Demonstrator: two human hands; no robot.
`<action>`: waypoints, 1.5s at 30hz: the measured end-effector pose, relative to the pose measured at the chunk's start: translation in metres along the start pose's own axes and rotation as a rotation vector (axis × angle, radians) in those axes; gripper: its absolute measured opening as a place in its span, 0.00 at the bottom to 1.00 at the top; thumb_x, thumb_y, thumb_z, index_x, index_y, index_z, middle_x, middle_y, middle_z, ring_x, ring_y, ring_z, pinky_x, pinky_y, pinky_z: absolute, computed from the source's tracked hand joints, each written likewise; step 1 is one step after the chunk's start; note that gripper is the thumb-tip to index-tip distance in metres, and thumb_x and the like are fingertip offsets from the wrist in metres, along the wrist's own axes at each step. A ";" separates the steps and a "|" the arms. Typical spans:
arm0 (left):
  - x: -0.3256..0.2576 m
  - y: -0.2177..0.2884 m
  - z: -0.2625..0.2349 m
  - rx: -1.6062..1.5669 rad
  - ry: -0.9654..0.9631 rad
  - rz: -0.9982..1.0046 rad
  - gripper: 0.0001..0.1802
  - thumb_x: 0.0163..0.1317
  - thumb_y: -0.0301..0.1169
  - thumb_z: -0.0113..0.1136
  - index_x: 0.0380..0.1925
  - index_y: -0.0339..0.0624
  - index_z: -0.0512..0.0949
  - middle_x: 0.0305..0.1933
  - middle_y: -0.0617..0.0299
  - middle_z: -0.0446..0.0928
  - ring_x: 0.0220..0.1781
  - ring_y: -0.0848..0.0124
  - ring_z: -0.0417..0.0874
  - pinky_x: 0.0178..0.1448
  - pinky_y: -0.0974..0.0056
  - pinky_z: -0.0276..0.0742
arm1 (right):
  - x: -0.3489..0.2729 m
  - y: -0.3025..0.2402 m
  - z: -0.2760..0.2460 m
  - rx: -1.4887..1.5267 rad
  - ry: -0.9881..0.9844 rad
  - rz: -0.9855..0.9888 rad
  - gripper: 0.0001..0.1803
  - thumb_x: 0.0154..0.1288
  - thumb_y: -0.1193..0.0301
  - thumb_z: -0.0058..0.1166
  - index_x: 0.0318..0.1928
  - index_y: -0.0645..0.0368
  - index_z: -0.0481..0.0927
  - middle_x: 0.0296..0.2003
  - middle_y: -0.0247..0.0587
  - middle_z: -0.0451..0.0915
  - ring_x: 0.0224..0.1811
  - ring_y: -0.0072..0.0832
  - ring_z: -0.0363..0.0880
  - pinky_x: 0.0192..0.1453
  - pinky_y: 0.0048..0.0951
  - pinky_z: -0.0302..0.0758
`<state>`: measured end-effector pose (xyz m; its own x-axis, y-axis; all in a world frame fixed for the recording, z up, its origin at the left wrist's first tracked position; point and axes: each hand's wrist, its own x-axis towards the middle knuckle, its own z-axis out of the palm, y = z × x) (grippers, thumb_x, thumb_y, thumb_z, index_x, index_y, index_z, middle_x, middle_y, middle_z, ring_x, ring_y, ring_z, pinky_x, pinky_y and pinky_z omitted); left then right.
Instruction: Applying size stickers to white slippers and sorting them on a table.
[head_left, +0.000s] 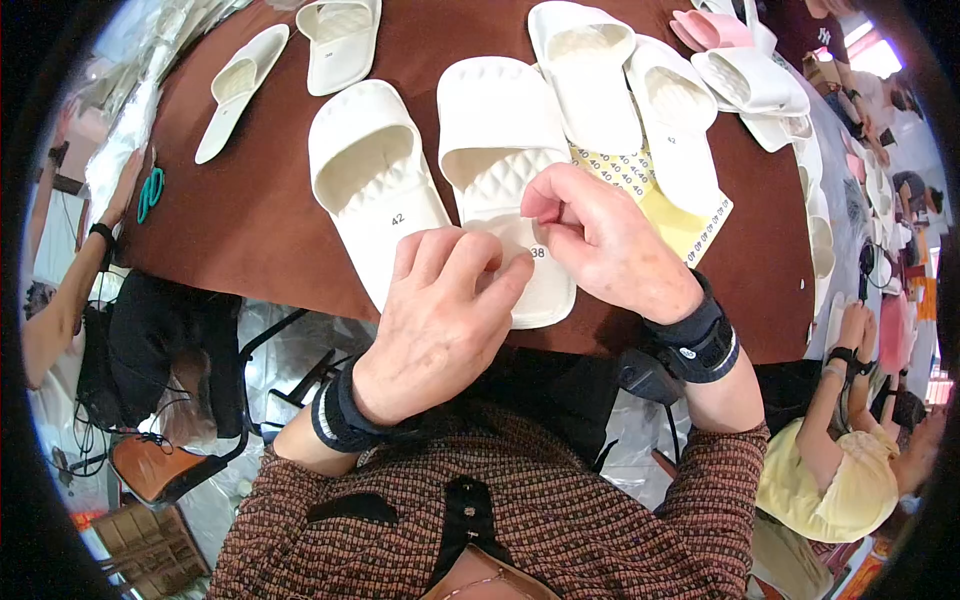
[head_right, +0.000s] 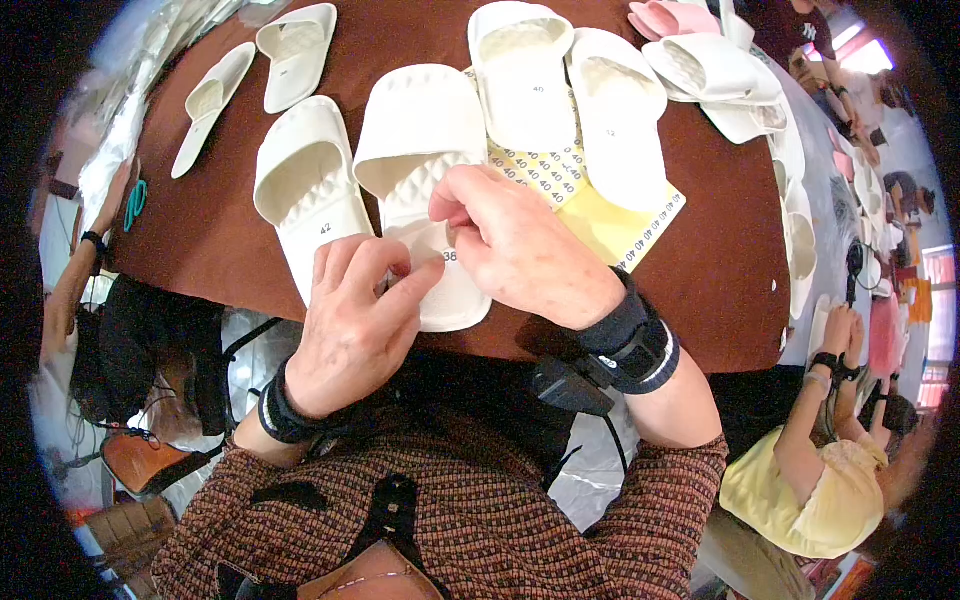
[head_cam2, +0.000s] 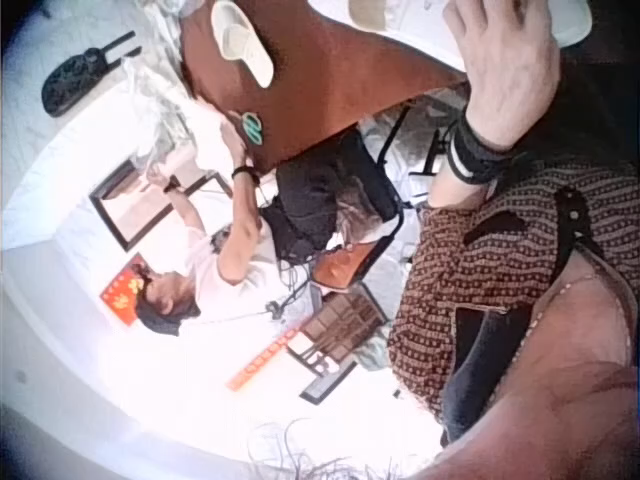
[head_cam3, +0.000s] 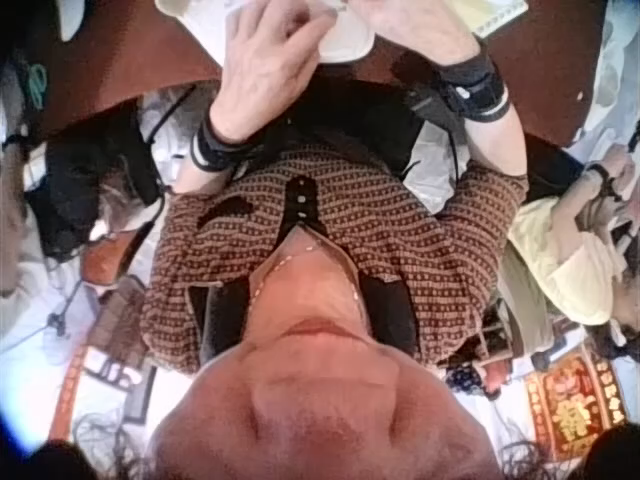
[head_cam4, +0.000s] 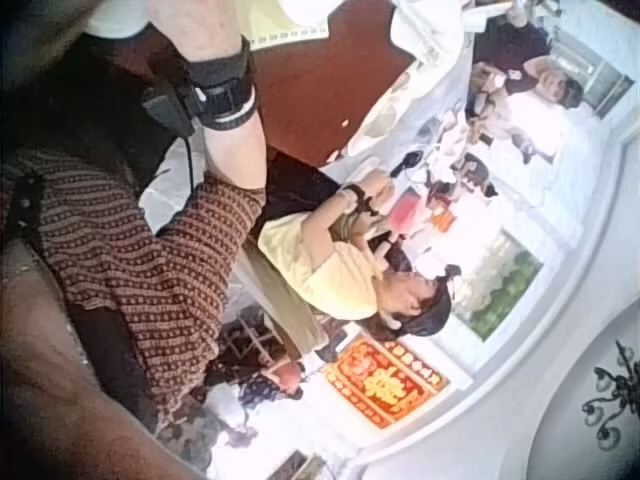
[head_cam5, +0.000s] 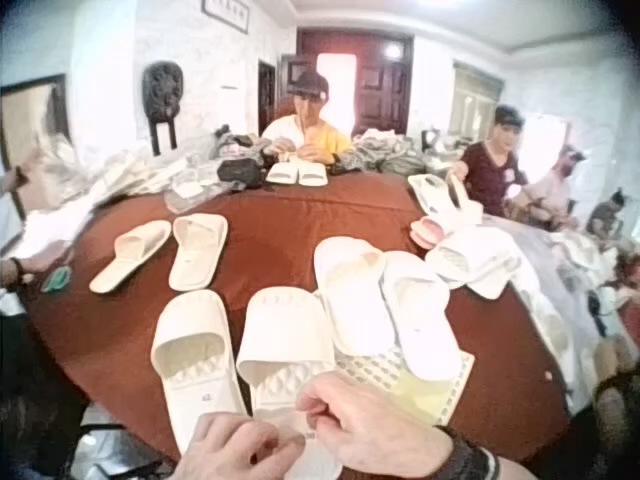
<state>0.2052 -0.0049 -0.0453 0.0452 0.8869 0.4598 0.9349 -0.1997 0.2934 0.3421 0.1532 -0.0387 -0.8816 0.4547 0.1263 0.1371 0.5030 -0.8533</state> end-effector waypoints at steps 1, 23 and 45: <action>0.000 0.000 0.000 0.000 -0.003 0.001 0.23 0.46 0.21 0.64 0.46 0.42 0.81 0.41 0.59 0.70 0.46 0.59 0.73 0.53 0.54 0.67 | 0.000 0.001 0.001 -0.014 0.026 -0.025 0.10 0.59 0.83 0.46 0.43 0.65 0.74 0.38 0.52 0.78 0.39 0.45 0.81 0.43 0.39 0.77; 0.001 0.003 0.003 0.113 0.039 0.043 0.23 0.47 0.24 0.62 0.48 0.44 0.80 0.39 0.61 0.68 0.45 0.62 0.72 0.53 0.57 0.68 | 0.000 0.010 0.008 0.050 0.099 0.029 0.10 0.60 0.84 0.50 0.42 0.64 0.76 0.35 0.45 0.79 0.37 0.31 0.80 0.43 0.30 0.77; -0.036 -0.105 -0.073 -0.092 0.212 -0.300 0.17 0.60 0.21 0.60 0.51 0.37 0.79 0.56 0.51 0.75 0.57 0.54 0.78 0.61 0.57 0.74 | 0.000 -0.033 -0.027 -0.004 0.144 0.021 0.09 0.64 0.81 0.52 0.45 0.63 0.77 0.36 0.36 0.78 0.36 0.20 0.75 0.41 0.23 0.74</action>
<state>0.0797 -0.0458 -0.0316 -0.3082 0.8078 0.5025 0.8599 0.0105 0.5104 0.3499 0.1564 0.0027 -0.8046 0.5658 0.1804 0.1565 0.4950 -0.8547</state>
